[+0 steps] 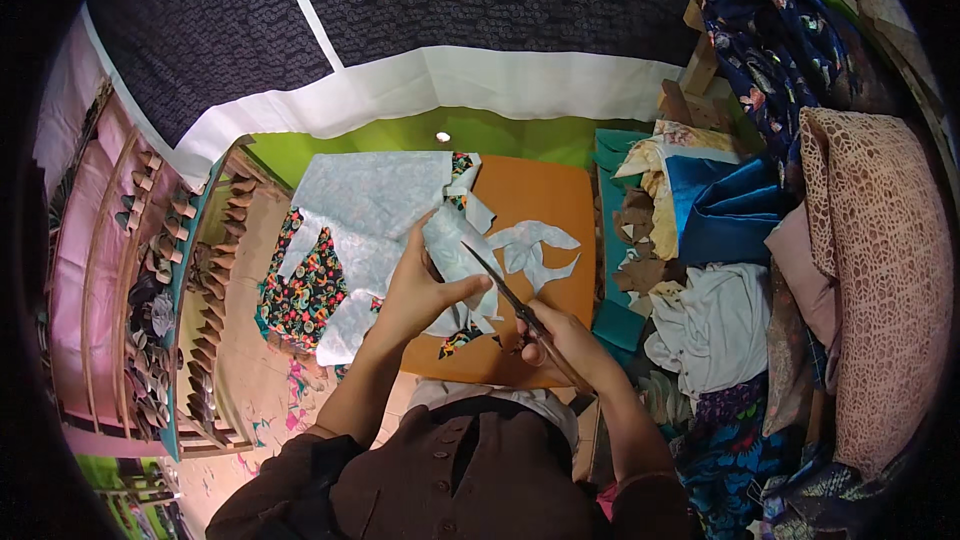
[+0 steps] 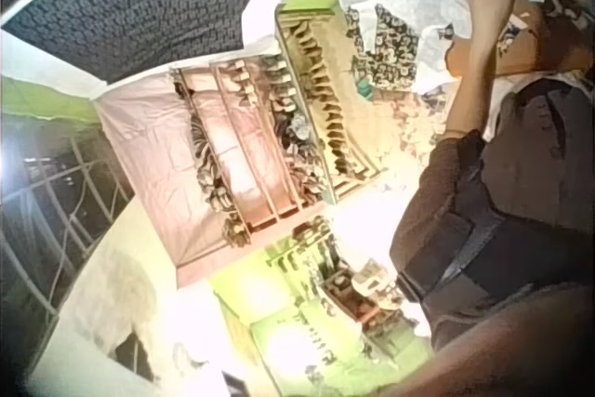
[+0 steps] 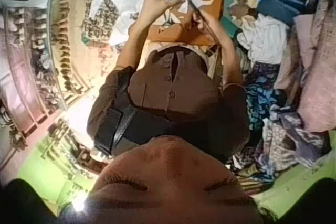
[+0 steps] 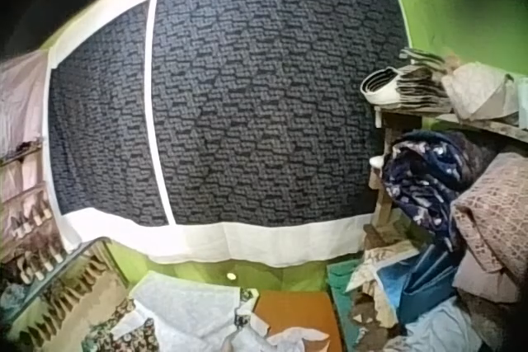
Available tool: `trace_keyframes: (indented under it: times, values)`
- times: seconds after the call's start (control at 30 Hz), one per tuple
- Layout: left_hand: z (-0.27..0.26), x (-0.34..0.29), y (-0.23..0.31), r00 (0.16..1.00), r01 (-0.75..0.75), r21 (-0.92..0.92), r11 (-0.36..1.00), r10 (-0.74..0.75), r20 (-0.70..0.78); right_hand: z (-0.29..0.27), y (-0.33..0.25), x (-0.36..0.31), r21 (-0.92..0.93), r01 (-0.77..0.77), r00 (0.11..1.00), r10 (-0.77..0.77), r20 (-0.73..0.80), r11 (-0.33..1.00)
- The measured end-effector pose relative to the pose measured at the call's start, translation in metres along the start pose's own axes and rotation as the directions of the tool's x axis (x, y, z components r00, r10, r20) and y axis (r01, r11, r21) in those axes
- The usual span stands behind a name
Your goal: Cutting fabric with scissors on a table.
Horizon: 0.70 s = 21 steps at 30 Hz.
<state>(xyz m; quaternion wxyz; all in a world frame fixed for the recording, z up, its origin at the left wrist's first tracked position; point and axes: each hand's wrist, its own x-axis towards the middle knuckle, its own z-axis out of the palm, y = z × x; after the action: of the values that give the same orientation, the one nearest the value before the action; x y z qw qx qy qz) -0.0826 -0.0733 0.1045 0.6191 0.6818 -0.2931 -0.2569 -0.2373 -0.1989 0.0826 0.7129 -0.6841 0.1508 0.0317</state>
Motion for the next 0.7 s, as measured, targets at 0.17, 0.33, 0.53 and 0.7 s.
trace_keyframes:
  times: [0.17, 0.33, 0.53, 0.7]
  values:
    - [-0.005, 0.0, -0.008, 1.0, -0.003, 0.016, 1.0, 0.003, 0.009, -0.002, 0.008, 0.001, 0.282, -0.257, 0.965, 0.262, 0.017, 0.924]
    - [-0.008, 0.0, 0.006, 0.983, 0.123, 0.212, 0.969, -0.149, 0.112, -0.001, 0.005, -0.004, -0.16, 0.063, 0.998, -0.063, 0.007, 0.985]
    - [-0.008, -0.001, 0.006, 0.99, 0.09, 0.194, 0.977, -0.108, 0.085, -0.002, 0.014, 0.0, 0.217, -0.184, 0.982, 0.168, 0.091, 0.959]
    - [-0.012, 0.001, -0.003, 0.993, 0.038, 0.144, 0.989, -0.053, 0.103, -0.002, 0.015, 0.0, 0.171, -0.102, 0.991, 0.086, 0.101, 0.98]
